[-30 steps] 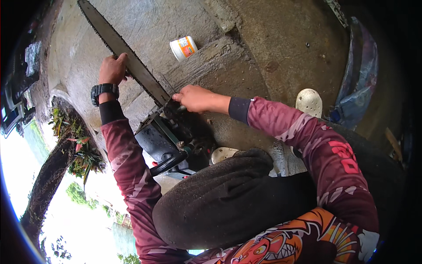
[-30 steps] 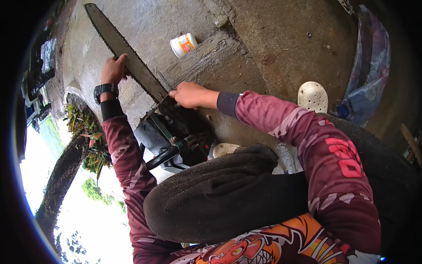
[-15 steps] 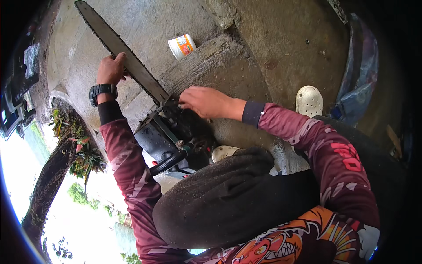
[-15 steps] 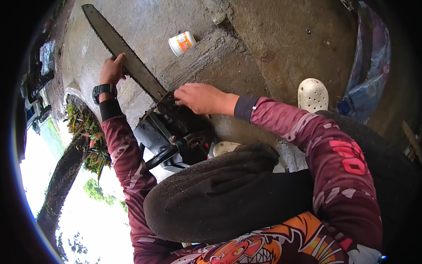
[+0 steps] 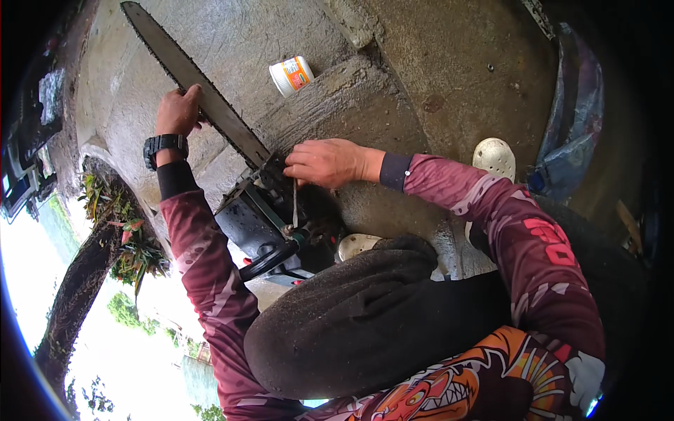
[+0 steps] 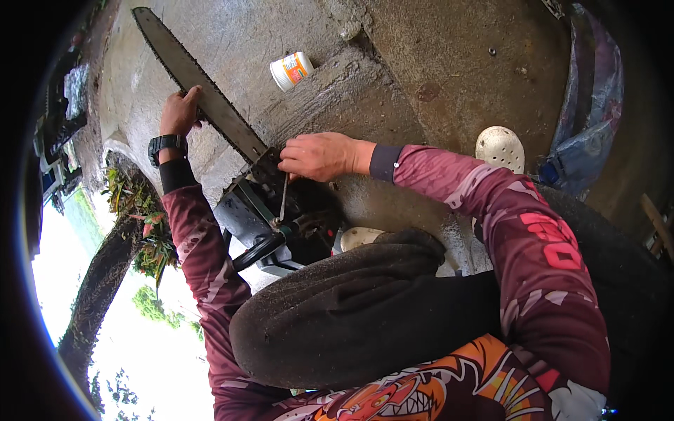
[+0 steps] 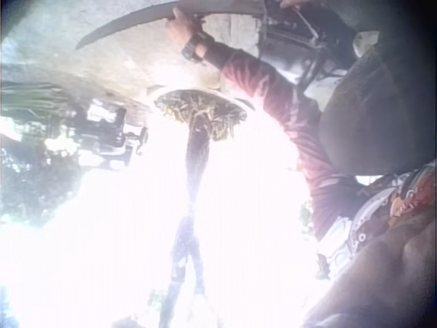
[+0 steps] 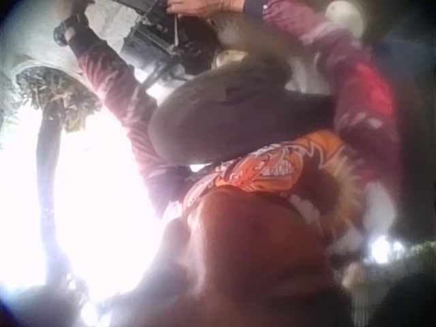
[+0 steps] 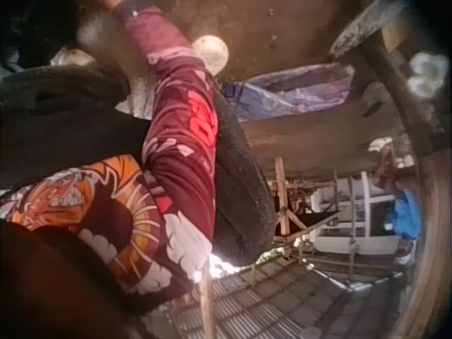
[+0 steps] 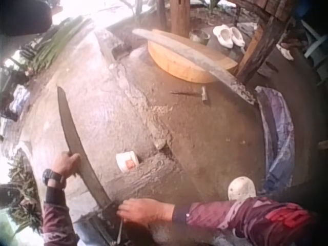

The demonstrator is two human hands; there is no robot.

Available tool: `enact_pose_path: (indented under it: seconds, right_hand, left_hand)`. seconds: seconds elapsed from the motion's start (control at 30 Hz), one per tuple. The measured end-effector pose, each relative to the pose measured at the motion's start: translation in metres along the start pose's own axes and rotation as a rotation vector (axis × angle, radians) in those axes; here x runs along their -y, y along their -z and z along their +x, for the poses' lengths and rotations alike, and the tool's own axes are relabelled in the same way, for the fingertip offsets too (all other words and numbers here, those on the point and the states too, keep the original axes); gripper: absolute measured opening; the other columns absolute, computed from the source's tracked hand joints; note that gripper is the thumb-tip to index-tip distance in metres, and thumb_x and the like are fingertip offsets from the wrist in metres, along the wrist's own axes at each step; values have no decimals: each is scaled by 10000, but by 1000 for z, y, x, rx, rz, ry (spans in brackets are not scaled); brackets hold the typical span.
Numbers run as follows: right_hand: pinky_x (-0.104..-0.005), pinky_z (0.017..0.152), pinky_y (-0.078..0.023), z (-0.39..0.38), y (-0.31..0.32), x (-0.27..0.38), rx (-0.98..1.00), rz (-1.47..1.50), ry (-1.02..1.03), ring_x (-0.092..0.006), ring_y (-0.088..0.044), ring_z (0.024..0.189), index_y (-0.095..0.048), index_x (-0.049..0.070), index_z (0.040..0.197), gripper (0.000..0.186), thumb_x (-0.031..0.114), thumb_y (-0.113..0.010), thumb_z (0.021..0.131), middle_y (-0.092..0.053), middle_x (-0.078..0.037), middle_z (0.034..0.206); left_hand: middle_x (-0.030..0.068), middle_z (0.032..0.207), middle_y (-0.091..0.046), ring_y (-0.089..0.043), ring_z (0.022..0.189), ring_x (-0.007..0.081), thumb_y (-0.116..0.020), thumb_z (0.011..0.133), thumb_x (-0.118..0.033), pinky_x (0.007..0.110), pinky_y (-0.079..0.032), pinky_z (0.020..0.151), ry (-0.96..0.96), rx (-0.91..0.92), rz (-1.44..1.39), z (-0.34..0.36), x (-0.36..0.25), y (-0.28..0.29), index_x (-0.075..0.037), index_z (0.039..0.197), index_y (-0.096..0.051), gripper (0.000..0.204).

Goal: The person tightens a screw on a chainsaw casing with a T-handle wrench and adjusts the tension of the chain by hand.

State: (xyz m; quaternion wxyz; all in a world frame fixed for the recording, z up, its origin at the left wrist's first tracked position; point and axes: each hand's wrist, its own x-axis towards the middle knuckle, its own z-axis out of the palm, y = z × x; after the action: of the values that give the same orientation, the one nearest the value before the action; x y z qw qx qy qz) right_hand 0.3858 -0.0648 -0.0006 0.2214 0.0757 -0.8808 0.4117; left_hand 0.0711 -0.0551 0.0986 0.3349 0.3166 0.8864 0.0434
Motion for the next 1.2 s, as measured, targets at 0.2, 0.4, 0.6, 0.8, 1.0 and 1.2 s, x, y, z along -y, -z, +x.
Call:
enact_pose_path:
  seconds: [0.2, 0.4, 0.6, 0.8, 1.0, 1.2]
  right_hand:
    - [-362, 715, -475, 4, -10, -3, -142, 43, 14, -247, -567, 816, -616, 47, 983, 271, 264, -687, 838, -557, -69, 873]
    - [-368, 686, -463, 7, -14, 5, -202, -1, -71, -251, -558, 798, -556, 69, 870, 228, 234, -702, 814, -542, -59, 838]
    - [-414, 650, -496, 12, -20, 19, -304, 62, -306, -303, -609, 717, -527, 81, 838, 191, 186, -687, 839, -547, -94, 733]
    - [-511, 710, -501, 39, -2, 39, -60, 289, -845, -431, -646, 851, -574, 16, 894, 239, 236, -561, 988, -651, -247, 840]
    - [-578, 763, -471, 39, -14, 29, 23, 342, -1196, -499, -611, 895, -612, -14, 898, 396, 338, -482, 1025, -651, -289, 890]
    - [-573, 777, -473, 33, 21, 24, 83, 326, -942, -495, -616, 909, -563, -23, 966, 285, 258, -529, 999, -653, -268, 910]
  left_hand:
    - [183, 692, -702, -715, 575, 241, -557, 953, -371, 336, -561, 563, 3, 10, -48, 1, 3, -2, 111, 892, -646, 494]
    - [188, 700, -704, -709, 565, 246, -548, 952, -363, 335, -559, 563, -13, 8, -61, 4, 5, 0, 115, 900, -644, 490]
    - [183, 670, -702, -713, 571, 242, -545, 940, -366, 338, -566, 602, -20, -4, 15, -3, -7, -1, 110, 871, -663, 494]
    - [183, 667, -702, -712, 567, 246, -534, 937, -367, 343, -569, 618, -33, -45, 39, -3, 3, 3, 96, 843, -678, 494]
    - [194, 659, -691, -710, 564, 261, -531, 940, -375, 354, -568, 603, -48, 1, 13, -4, 3, -2, 118, 860, -657, 515]
    - [191, 684, -697, -707, 556, 250, -552, 937, -365, 348, -563, 578, -58, -6, -47, 1, 6, -1, 115, 860, -652, 496]
